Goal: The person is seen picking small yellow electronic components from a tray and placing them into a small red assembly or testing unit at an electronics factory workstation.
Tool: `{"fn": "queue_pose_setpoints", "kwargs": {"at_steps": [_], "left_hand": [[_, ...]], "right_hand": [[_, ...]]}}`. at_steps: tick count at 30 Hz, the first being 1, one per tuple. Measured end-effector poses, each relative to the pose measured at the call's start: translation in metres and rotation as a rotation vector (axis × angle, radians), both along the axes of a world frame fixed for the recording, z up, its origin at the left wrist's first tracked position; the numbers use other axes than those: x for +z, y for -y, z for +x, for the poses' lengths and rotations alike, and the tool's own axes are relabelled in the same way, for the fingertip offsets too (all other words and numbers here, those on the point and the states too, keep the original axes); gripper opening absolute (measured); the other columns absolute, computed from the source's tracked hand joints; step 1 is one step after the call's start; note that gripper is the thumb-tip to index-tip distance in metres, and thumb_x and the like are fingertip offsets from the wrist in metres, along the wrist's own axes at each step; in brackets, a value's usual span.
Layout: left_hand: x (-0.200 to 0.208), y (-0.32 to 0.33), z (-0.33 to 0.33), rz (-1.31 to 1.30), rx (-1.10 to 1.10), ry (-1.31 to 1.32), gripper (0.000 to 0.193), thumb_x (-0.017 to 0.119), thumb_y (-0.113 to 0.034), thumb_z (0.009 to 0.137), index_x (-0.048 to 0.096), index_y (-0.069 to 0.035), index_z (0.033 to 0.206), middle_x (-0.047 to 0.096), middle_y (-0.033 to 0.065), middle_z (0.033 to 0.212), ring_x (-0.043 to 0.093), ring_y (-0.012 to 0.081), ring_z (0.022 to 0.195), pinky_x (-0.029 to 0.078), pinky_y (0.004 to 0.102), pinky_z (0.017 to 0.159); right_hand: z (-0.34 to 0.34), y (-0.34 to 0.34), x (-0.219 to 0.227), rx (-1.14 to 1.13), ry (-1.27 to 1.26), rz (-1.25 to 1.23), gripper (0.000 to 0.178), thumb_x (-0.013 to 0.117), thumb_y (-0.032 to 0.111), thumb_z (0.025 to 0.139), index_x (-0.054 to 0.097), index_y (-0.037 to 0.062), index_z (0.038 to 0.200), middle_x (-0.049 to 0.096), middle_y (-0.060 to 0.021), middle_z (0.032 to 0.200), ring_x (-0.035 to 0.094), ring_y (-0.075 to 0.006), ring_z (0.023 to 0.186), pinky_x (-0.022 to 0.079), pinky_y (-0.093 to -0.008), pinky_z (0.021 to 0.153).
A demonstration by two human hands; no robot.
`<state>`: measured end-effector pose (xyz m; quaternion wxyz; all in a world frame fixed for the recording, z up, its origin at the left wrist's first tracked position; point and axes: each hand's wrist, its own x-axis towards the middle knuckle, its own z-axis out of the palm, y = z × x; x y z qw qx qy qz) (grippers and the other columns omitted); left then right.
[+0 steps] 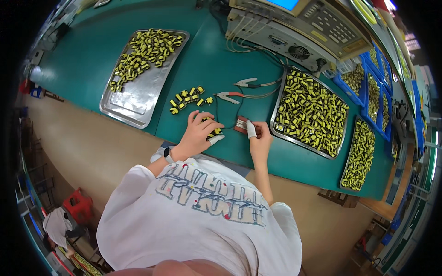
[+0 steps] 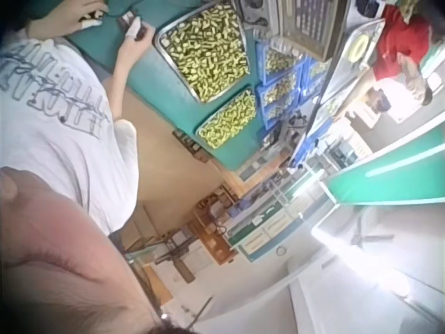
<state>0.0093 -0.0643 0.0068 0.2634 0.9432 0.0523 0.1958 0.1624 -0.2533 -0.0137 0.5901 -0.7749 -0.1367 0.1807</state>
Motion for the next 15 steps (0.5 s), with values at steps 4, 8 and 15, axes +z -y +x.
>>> {"fn": "queue_pose_setpoints", "kwargs": {"at_steps": [4, 8, 15], "left_hand": [[0.005, 0.0, 0.0, -0.184, 0.052, 0.101, 0.035, 0.085, -0.024, 0.079, 0.074, -0.017, 0.112, 0.067, 0.0022, 0.105, 0.054, 0.026, 0.119, 0.033, 0.0476, 0.111], [0.016, 0.0, -0.001, -0.363, 0.129, 0.118, 0.036, 0.085, -0.026, 0.079, 0.076, -0.018, 0.113, 0.067, 0.0036, 0.11, 0.056, 0.0272, 0.115, 0.038, 0.0448, 0.107], [0.003, 0.005, 0.0, -0.294, -0.078, 0.227, 0.044, 0.073, -0.024, 0.091, 0.067, -0.019, 0.135, 0.064, 0.0079, 0.123, 0.058, 0.0306, 0.108, 0.045, 0.0435, 0.101]], "right_hand": [[-0.007, -0.01, 0.013, -0.028, 0.017, 0.141, 0.017, 0.068, 0.014, 0.101, 0.07, 0.0012, 0.111, 0.066, -0.0002, 0.088, 0.054, -0.0053, 0.071, 0.042, -0.0219, 0.06], [-0.018, -0.02, 0.023, 0.188, -0.218, 0.23, 0.021, 0.058, 0.011, 0.105, 0.067, 0.0013, 0.121, 0.069, -0.003, 0.096, 0.06, -0.0094, 0.074, 0.046, -0.0233, 0.061], [-0.026, -0.03, 0.006, 0.38, -0.431, 0.273, 0.028, 0.065, 0.03, 0.103, 0.065, 0.0097, 0.123, 0.065, 0.0015, 0.108, 0.062, -0.0089, 0.088, 0.047, -0.0222, 0.065]]}}
